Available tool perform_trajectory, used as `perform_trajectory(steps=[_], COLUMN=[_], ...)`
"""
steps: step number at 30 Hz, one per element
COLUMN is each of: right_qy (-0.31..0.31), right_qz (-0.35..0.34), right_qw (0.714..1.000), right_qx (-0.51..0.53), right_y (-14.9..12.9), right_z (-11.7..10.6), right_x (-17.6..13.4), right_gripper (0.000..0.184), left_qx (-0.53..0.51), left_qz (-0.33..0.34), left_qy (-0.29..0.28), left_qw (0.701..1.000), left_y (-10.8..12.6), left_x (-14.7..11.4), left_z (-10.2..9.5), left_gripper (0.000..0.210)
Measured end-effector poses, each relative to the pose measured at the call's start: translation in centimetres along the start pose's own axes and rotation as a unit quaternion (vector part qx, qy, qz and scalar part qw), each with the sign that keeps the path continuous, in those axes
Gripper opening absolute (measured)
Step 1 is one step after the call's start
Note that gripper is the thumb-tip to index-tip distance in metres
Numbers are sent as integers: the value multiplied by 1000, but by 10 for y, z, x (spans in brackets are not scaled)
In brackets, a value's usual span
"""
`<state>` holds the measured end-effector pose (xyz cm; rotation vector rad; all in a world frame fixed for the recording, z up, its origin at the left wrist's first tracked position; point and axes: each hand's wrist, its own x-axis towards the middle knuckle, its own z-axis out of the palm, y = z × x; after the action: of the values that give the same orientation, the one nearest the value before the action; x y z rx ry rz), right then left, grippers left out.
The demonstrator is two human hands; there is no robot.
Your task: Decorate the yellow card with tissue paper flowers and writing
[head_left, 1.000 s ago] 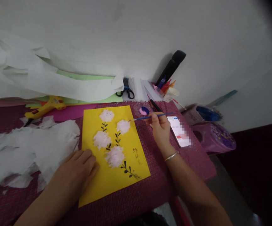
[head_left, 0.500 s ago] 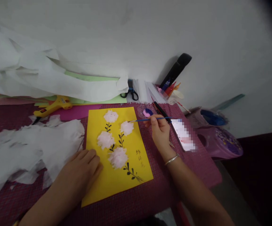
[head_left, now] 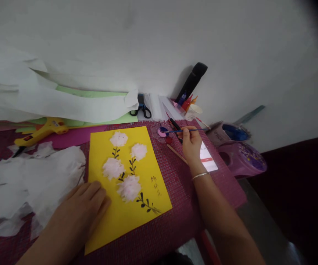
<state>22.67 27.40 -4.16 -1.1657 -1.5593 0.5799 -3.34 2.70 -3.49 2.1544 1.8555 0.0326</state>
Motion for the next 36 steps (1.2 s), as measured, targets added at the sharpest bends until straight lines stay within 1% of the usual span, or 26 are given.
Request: perform_trajectory(steps=[3, 7, 9, 12, 15, 17, 19, 22, 25, 27, 30, 33, 36], right_qy=[-15, -28, -17, 11, -2, -31, -60, -90, -110, -112, -94, -86, -117], right_qz=[-9, -4, 7, 22, 41, 51, 46, 7, -29, -25, -8, -7, 0], right_qw=[1000, 999, 1000, 998, 993, 991, 989, 989, 990, 991, 991, 990, 987], right_qx=[-22, -34, -14, 56, 109, 120, 127, 118, 83, 75, 96, 114, 110], right_y=[5, 9, 6, -8, -28, -39, -44, -43, -38, -37, -40, -43, -43], right_z=[4, 7, 6, 6, 10, 17, 26, 38, 42, 42, 39, 39, 40], right_x=[-1, 1, 1, -5, -17, -27, -35, -43, -45, -45, -44, -43, -44], right_gripper=[22, 22, 21, 21, 21, 21, 18, 14, 13, 14, 15, 15, 14], left_qx=[7, 17, 26, 33, 22, 11, 8, 19, 40, 52, 59, 62, 59], left_qz=[-2, -12, -11, -7, -28, -39, -36, -22, 0, 21, 44, 34, 14], left_qy=[2, -28, -39, -47, -34, -25, -15, 11, 32, 45, 60, 53, 48], left_qw=[1000, 999, 999, 998, 999, 999, 999, 1000, 999, 997, 996, 996, 997], left_y=[-1, 3, 6, 11, 13, 12, 11, 9, 6, 5, 2, 3, 5], left_x=[0, 0, 1, 1, 3, 4, 4, 2, 0, -2, -3, -2, -1], left_z=[1, -5, -9, -14, -15, -13, -10, -6, -2, 0, 3, 4, 3], left_gripper=[25, 24, 26, 28, 30, 30, 31, 32, 33, 33, 32, 32, 32])
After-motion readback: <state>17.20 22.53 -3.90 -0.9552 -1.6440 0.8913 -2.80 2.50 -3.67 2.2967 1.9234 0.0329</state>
